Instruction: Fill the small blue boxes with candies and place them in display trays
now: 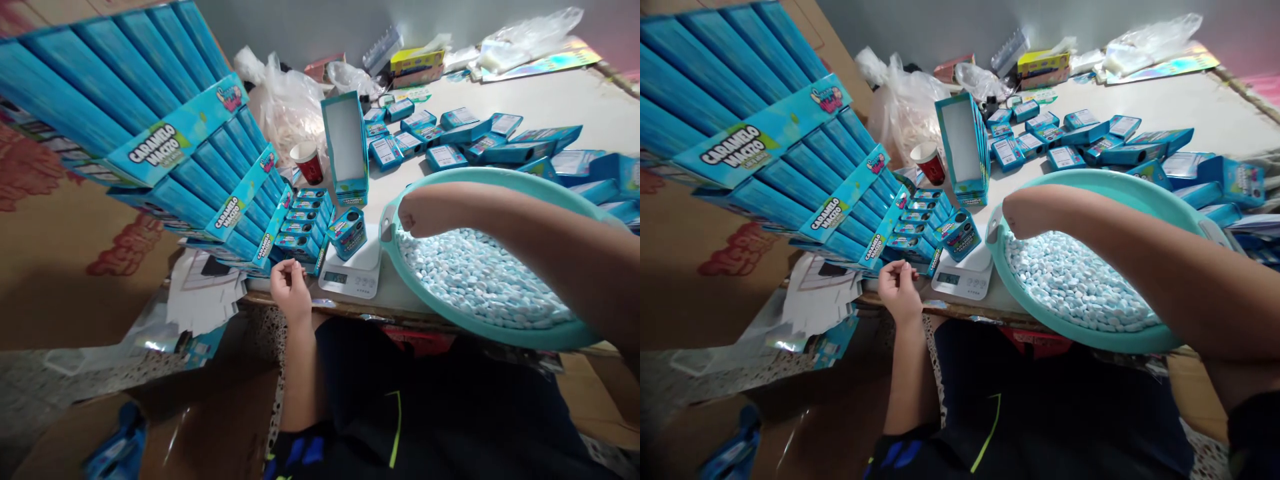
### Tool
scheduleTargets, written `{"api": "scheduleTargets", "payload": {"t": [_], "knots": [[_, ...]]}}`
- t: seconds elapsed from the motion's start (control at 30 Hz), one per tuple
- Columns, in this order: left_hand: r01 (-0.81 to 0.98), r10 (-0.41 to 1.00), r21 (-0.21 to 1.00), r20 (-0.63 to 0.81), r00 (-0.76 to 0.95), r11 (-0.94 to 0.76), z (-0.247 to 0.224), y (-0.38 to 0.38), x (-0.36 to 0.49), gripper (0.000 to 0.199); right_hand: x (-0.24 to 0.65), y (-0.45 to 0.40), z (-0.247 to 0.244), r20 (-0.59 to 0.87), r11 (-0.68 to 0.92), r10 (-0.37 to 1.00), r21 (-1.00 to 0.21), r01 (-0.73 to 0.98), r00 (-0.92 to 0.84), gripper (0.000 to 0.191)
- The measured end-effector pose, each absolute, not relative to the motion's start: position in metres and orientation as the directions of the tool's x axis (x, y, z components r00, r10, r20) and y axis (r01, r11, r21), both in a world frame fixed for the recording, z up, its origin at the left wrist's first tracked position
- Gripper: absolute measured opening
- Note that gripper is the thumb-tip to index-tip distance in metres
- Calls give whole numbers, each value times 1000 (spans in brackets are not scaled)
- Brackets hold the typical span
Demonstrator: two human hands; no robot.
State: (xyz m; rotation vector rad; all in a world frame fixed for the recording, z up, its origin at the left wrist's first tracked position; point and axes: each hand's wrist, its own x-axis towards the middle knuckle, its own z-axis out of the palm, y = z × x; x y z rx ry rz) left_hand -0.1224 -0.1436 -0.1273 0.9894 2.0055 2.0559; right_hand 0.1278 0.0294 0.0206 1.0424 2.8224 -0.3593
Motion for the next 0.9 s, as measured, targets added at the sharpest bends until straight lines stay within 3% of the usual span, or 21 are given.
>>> {"api": "scheduleTargets", "payload": {"t": [0.07, 0.3, 0.43, 0.5, 0.6, 0.7, 0.77, 0.83, 0.9], "knots": [[355, 498, 926, 370, -784, -128, -127, -144, -122, 25, 128, 33, 26, -200, 745, 621, -152, 650, -758, 19], [342, 489, 934, 349, -799, -107, -128, -145, -122, 24, 128, 36, 35, 31, 772, 620, -207, 601, -784, 27], [334, 493, 935, 349, -797, -123, -130, -146, -122, 25, 132, 40, 31, -155, 743, 644, -107, 661, -749, 13], [333, 499, 936, 345, -795, -117, -130, -145, -122, 26, 135, 44, 33, -254, 724, 640, -116, 680, -725, 11], [337, 498, 935, 346, -795, -111, -129, -144, -124, 28, 149, 47, 45, -279, 678, 689, -78, 731, -669, 6], [344, 487, 934, 347, -802, -99, -126, -143, -127, 30, 190, 39, 61, -46, 596, 800, -64, 801, -599, 12], [350, 469, 933, 346, -813, -83, -122, -143, -126, 30, 235, 25, 67, 195, 544, 836, -171, 821, -513, 16], [373, 433, 926, 362, -825, -63, -115, -143, -123, 27, 290, 8, 65, 393, 425, 871, -300, 854, -295, 26], [426, 377, 904, 406, -832, -34, -106, -139, -117, 19, 348, -8, 58, 474, 185, 881, -359, 915, 8, 36]]}}
